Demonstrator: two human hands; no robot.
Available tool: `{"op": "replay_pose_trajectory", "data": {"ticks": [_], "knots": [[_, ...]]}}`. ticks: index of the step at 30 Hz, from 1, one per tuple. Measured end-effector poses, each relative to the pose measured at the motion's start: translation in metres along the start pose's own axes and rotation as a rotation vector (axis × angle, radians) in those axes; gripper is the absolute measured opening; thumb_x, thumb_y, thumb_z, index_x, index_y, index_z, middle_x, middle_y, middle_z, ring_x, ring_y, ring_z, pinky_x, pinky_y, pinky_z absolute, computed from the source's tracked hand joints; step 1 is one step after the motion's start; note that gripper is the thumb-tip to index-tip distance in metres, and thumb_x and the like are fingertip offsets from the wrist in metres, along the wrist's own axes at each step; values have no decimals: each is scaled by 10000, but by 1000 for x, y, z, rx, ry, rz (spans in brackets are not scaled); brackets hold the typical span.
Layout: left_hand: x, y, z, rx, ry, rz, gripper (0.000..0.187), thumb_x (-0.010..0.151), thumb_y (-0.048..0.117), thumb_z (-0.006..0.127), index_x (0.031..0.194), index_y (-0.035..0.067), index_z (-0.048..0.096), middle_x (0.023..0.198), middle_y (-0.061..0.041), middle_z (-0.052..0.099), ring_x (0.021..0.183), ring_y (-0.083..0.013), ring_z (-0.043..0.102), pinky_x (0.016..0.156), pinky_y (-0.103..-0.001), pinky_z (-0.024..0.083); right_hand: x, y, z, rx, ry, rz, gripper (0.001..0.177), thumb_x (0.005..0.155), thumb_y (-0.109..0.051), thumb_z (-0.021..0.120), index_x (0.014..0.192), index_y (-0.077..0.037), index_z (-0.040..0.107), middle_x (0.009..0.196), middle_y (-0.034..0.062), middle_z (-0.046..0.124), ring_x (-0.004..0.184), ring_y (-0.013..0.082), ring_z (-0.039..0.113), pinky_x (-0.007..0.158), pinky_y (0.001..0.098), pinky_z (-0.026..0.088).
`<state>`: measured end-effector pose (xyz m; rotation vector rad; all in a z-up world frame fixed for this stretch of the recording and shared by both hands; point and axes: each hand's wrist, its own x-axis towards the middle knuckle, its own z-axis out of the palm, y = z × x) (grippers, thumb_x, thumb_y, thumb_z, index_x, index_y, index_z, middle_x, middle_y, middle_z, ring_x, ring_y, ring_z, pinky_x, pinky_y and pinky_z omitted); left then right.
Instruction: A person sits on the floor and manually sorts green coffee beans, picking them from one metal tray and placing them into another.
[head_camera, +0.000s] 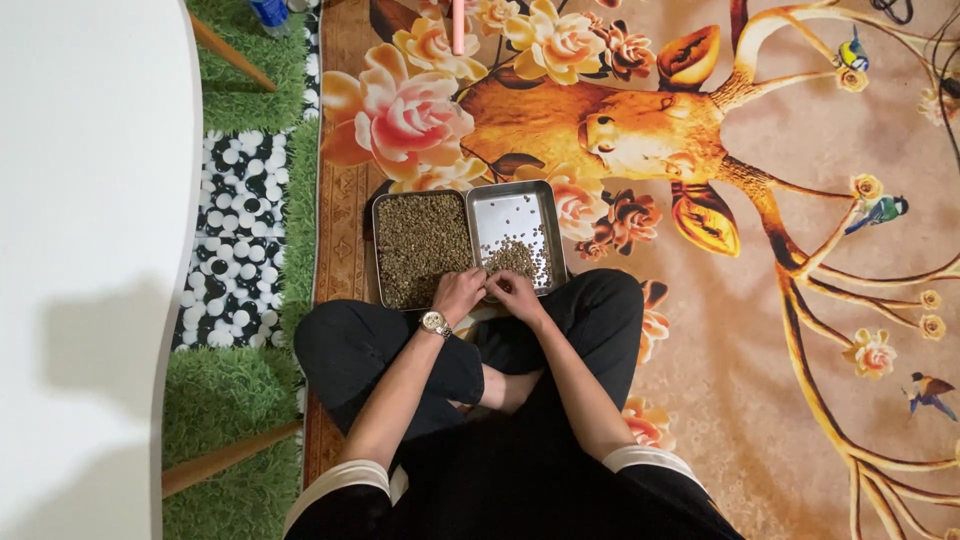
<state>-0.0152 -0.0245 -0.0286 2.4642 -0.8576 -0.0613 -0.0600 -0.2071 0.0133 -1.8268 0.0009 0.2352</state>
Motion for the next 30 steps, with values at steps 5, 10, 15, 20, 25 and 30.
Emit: {"op": "replay_pose_trajectory", "data": {"ticks": [5,10,15,20,25,30], "knots": [[0,14,-25,7,-12,25,274,831,270,743,799,170,490,710,-23,551,704,-322,695,600,-431,545,1,3,-2,44,-16,14,68,913,-168,750,941,-109,767,760,62,722,724,152,634,668,292,534],[-1,16,-27,-66,-25,4,223,881,269,711,874,158,518,804,-71,614,760,-353,703,619,-469,550,9,25,0,99,13,95,95,903,-192,744,935,-103,739,745,65,687,580,145,581,493,241,529],[4,-9,-38,165,63,-480,300,1029,236,611,1280,75,581,1212,-177,694,726,-281,738,681,-415,586,5,19,-6,-314,462,166,290,937,-279,646,826,-20,713,668,179,695,670,393,708,632,490,547],[0,-28,-19,286,-41,-603,377,972,270,679,1253,44,571,1140,-163,676,850,-291,740,676,-399,575,10,15,-2,-330,598,248,303,928,-292,602,750,-53,656,673,154,689,732,381,708,685,483,530],[0,-27,-10,277,-91,-602,325,946,90,644,1259,22,589,1155,-204,650,778,-292,744,651,-414,556,2,11,-4,-248,573,252,249,917,-257,611,752,-72,640,665,132,682,708,358,694,702,463,536],[-1,-27,-15,270,-60,-603,278,934,76,641,1210,39,645,1137,-161,645,918,-302,720,688,-407,560,4,10,5,-212,450,143,303,975,-292,625,790,-52,644,683,165,674,712,356,680,718,489,529]]}}
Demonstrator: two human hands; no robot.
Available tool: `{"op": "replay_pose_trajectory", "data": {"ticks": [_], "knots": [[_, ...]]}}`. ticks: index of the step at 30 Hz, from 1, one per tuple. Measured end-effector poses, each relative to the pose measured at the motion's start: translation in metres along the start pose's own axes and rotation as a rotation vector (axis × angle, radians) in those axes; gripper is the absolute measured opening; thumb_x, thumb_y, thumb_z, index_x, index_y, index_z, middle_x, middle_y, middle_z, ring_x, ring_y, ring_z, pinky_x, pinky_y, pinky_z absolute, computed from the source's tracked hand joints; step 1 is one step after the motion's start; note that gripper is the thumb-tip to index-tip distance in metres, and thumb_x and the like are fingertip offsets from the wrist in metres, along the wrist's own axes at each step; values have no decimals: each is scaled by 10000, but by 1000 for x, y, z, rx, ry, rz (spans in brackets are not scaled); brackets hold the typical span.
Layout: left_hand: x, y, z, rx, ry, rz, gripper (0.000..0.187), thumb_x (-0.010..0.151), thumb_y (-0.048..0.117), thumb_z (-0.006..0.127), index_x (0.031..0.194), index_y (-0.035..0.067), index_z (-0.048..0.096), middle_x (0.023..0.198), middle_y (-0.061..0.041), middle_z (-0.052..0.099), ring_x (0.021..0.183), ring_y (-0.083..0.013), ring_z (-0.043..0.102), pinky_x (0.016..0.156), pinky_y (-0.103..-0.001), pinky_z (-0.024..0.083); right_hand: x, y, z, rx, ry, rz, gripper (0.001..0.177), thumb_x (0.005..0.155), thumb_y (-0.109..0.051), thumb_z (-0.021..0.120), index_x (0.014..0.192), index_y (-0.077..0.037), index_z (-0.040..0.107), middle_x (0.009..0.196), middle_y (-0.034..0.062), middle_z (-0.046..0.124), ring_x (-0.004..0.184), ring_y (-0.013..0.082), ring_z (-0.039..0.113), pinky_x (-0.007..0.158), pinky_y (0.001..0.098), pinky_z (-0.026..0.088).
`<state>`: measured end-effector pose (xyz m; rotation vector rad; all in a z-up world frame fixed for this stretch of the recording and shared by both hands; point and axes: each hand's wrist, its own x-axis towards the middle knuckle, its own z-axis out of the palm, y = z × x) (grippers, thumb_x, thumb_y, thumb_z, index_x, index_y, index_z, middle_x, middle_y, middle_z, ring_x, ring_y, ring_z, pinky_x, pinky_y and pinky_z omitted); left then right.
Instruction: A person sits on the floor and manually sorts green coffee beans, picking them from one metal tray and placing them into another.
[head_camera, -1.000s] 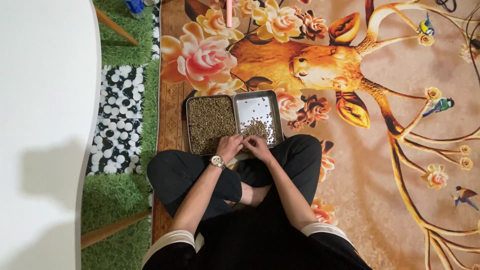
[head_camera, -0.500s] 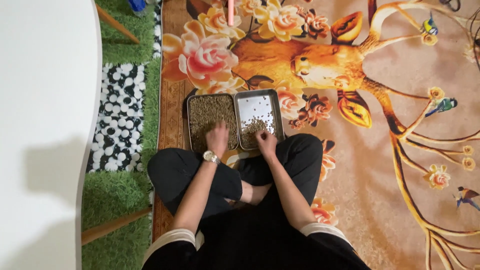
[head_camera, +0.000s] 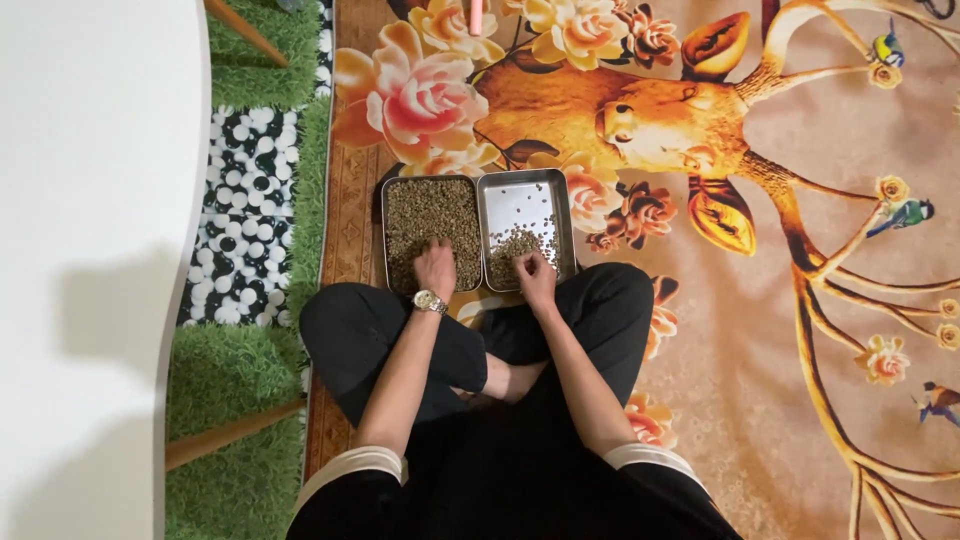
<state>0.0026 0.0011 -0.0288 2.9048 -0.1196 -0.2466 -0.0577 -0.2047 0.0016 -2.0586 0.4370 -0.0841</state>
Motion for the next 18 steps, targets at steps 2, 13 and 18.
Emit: {"op": "replay_pose_trajectory", "data": {"ticks": [2,13,18], "knots": [[-1,2,-3,-15,-11,-7,320,903,22,639,1222,14,640,1136,-178,658,875,-314,731,674,-421,561,2,7,2,16,-40,-2,280,962,-298,642,830,-52,666,707,166,685,723,361,684,728,489,528],[-15,27,-8,-228,132,453,343,916,53,617,1255,90,573,970,-133,723,766,-328,758,634,-448,619,3,8,3,112,-218,-3,182,940,-286,697,936,-107,732,746,98,711,709,242,663,738,406,543],[-23,37,5,-330,-34,653,531,911,20,652,1407,66,469,1123,-189,681,999,-409,700,774,-495,608,-1,3,2,94,-406,-140,136,917,-202,711,881,-73,735,734,145,697,701,265,648,685,406,540]]}}
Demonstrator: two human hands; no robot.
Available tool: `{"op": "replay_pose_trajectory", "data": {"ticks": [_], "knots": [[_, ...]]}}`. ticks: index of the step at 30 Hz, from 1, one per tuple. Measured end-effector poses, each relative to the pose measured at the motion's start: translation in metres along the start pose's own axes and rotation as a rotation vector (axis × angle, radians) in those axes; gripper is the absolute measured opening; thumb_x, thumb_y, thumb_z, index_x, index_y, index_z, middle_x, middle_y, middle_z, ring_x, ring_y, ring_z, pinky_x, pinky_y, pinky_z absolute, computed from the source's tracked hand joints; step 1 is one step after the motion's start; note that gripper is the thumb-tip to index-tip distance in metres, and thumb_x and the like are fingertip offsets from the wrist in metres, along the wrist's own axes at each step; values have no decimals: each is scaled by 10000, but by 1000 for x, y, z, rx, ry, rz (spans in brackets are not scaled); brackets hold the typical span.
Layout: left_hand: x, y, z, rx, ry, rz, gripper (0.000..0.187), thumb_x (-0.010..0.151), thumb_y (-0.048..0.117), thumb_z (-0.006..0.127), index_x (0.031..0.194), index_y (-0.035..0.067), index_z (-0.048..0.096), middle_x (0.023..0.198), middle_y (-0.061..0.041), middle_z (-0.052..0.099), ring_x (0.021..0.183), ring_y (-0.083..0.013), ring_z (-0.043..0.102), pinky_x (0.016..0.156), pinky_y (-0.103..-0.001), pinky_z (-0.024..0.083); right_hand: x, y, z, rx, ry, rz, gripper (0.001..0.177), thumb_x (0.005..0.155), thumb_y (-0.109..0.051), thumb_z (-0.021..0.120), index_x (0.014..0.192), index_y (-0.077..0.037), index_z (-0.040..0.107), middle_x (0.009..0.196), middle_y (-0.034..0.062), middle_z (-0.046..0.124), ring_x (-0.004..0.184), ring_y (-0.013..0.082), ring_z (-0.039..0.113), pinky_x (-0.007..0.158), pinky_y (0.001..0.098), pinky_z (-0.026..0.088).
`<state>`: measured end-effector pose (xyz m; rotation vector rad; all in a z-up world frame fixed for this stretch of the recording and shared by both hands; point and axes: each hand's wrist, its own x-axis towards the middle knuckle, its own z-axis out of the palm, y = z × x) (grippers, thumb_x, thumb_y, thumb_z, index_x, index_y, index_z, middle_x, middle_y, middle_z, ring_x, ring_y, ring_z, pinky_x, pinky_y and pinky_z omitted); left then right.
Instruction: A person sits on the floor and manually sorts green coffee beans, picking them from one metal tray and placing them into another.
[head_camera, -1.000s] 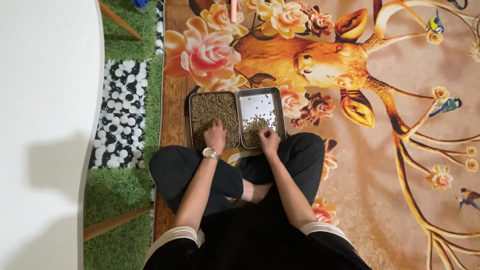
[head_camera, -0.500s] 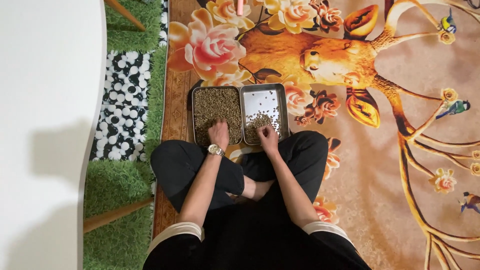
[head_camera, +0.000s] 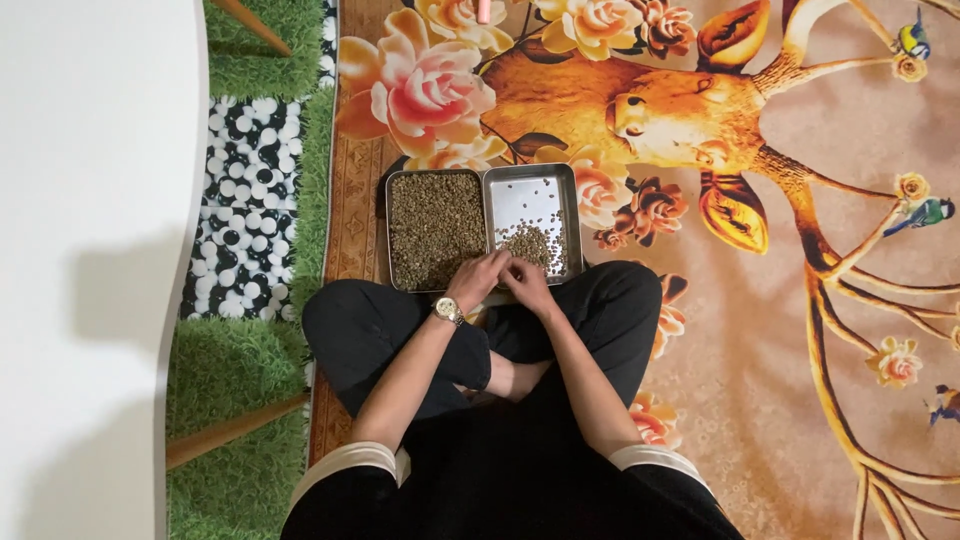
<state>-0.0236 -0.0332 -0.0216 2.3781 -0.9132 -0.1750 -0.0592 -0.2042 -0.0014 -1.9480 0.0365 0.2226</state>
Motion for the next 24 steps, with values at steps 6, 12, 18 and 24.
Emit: {"op": "replay_pose_trajectory", "data": {"ticks": [6,12,18,24], "knots": [[-3,4,-12,82,-50,38,617,882,-3,704,1438,22,437,1105,-208,667,1027,-401,695,839,-473,594,-1,-10,-5,-52,-34,-55,158,901,-203,708,875,-47,702,751,164,691,745,299,668,707,423,537],[3,-10,-24,269,148,-337,447,976,325,677,1338,102,538,1241,-133,645,1027,-283,700,731,-408,612,3,3,-7,-24,223,40,117,962,-193,702,975,-86,748,880,161,730,827,323,703,713,414,574],[-4,-43,-10,274,11,-722,357,1043,248,573,1314,19,535,1193,-202,620,861,-306,741,657,-420,600,3,4,-5,4,353,62,122,923,-41,697,1044,-42,713,1065,134,583,907,306,654,748,369,579],[-5,-31,-25,199,92,-653,309,973,93,618,1266,-5,602,1166,-222,630,859,-350,739,645,-433,585,1,7,-6,42,339,28,92,926,-80,714,999,-25,705,1001,151,547,868,322,649,722,371,572]]}}
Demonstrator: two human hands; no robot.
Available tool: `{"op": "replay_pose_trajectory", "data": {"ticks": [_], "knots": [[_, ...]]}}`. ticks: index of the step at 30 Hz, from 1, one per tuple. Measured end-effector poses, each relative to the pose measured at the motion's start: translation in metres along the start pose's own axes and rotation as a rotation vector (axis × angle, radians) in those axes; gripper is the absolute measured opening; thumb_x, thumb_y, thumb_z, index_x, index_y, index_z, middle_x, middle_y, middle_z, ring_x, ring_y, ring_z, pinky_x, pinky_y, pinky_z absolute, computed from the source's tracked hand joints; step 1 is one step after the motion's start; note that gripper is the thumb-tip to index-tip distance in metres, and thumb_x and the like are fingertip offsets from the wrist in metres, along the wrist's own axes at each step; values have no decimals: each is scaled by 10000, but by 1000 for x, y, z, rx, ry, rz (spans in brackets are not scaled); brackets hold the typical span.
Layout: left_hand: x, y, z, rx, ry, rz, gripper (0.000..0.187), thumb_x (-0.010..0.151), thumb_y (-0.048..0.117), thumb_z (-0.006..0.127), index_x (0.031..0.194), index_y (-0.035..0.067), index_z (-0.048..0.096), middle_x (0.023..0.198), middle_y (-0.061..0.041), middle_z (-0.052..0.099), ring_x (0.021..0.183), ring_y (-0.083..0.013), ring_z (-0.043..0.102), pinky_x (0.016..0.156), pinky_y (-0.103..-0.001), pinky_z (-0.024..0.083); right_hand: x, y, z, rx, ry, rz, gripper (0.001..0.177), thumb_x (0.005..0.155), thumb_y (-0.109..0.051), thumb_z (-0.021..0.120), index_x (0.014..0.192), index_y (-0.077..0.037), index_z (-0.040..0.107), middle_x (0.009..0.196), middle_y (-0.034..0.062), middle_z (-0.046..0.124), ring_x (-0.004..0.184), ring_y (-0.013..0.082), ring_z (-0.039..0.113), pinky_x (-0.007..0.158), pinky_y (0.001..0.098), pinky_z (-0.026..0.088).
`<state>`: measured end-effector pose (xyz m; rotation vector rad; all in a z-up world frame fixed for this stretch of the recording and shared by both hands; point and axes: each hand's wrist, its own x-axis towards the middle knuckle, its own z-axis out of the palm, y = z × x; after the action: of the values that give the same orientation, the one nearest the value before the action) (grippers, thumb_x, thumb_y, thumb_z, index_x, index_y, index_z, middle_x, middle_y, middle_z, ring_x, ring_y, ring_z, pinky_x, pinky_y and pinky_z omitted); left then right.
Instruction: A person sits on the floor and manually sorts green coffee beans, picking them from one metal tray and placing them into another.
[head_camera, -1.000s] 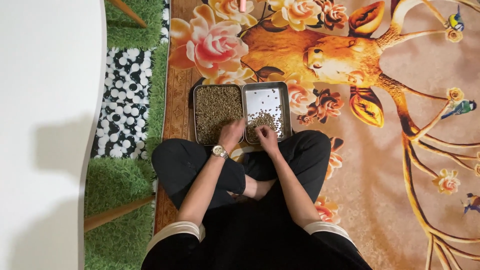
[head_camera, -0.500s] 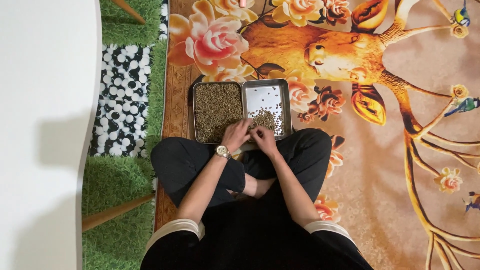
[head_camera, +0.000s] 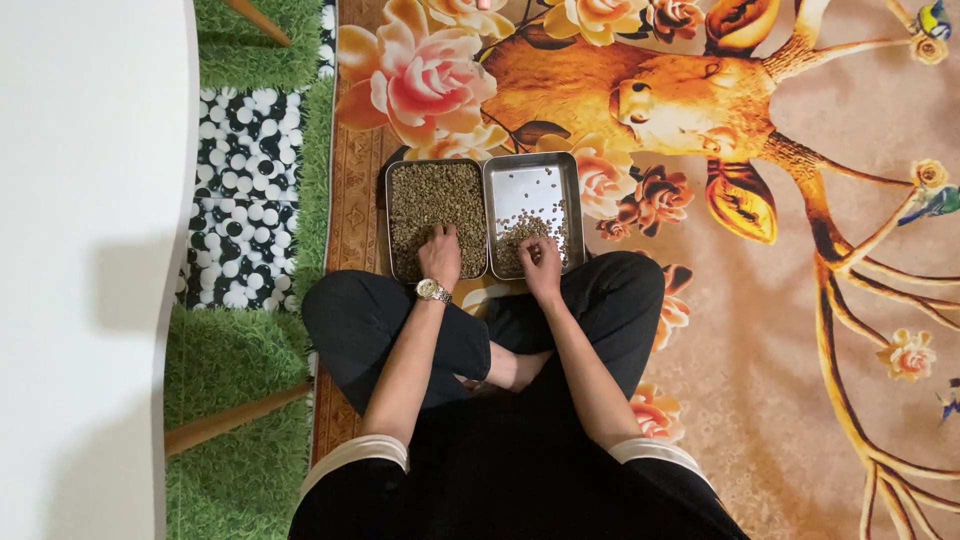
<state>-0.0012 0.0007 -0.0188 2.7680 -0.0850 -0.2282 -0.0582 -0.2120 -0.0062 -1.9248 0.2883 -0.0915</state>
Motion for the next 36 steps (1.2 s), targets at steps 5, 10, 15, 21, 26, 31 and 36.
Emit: {"op": "replay_pose_trajectory", "data": {"ticks": [5,10,15,21,26,31,36], "knots": [[-2,-4,1,-50,46,-9,302,919,133,604,1194,9,627,1123,-189,617,860,-382,717,649,-475,580,2,5,5,-19,-26,8,113,936,-145,721,999,-51,722,935,180,633,876,380,680,737,420,592],[-1,-2,4,34,48,-4,319,912,146,611,1191,-6,634,1098,-173,624,901,-352,716,662,-445,587,1,9,6,24,-63,42,111,959,-172,701,998,-73,735,885,149,688,851,319,703,743,407,588],[9,-16,31,-12,48,-62,330,983,154,588,1218,-77,609,1118,-185,632,905,-346,718,678,-455,591,0,7,6,-43,-85,59,142,965,-240,709,1001,-108,750,811,137,721,794,308,713,721,427,578],[-21,34,-52,-350,6,264,205,969,107,590,1039,-71,663,880,-232,633,776,-509,650,617,-581,527,-2,-7,0,-54,-179,42,197,1006,-251,668,1037,-77,754,831,187,730,820,351,706,745,449,572],[-20,31,-5,-358,5,463,148,986,229,655,986,86,620,838,-118,629,778,-382,685,608,-439,550,-4,-5,2,19,-303,-3,211,1044,-246,642,1046,-76,767,835,134,735,792,263,681,716,408,564],[-18,25,0,-295,60,536,99,973,287,658,951,213,596,798,-24,624,779,-295,707,640,-398,565,-1,-3,3,48,-342,11,171,1006,-202,663,1062,-81,770,841,132,727,806,231,663,717,395,554],[-17,27,1,-316,-26,525,212,887,258,757,955,199,566,793,-46,626,789,-340,704,660,-438,573,-1,-5,3,99,-363,33,144,933,-130,680,1028,-80,776,831,123,720,817,205,640,746,372,549]]}}
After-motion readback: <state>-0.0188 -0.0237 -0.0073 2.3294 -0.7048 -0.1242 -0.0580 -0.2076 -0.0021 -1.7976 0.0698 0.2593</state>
